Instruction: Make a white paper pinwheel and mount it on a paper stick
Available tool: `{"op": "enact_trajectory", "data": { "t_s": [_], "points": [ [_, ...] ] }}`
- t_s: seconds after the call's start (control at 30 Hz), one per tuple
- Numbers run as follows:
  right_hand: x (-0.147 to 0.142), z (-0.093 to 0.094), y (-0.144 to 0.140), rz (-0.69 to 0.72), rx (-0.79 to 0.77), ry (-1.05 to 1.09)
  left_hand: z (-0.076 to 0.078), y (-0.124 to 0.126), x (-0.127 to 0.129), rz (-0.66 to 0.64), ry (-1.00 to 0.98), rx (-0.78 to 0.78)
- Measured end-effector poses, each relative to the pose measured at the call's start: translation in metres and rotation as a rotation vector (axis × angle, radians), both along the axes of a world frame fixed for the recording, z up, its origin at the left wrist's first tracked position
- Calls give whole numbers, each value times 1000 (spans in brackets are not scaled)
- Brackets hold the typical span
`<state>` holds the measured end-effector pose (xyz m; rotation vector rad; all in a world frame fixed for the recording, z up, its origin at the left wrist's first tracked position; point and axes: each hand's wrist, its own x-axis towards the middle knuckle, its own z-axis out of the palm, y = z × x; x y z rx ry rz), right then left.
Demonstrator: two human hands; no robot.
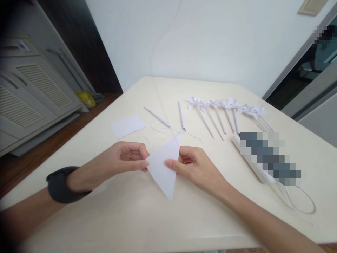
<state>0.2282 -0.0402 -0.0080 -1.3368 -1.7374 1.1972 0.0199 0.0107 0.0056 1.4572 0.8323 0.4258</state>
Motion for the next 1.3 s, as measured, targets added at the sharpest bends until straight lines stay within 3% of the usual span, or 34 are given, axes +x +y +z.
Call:
{"op": "enact_trajectory", "data": {
  "t_s": [0.3, 0.4, 0.6, 0.73, 0.9, 1.0, 1.1, 1.3],
  "points": [
    [-12, -4, -9, 106, -45, -47, -4, -2, 0, 77, -139, 107],
    [-14, -4, -7, 104, -50, -9, -6, -7, 4, 93, -204, 66],
    [-18, -6, -5, 77, -35, 67, -9, -16, 9, -99, -204, -117],
    [-21, -8, -5, 76, -66, 79, -9, -17, 7, -120, -179, -150],
    [-20, -8, -5, 93, -104, 71, -7, -18, 8, -112, -226, -64],
    [-19, -8, -5, 104, -114, 39, -7, -19, 8, -106, -154, 54],
    [-18, -8, -5, 105, -106, -4, -5, -20, 7, -56, -73, 187],
    [-19, -8, -6, 130, -70, -58, -7, -19, 5, 88, -91, 273]
  ]
}}
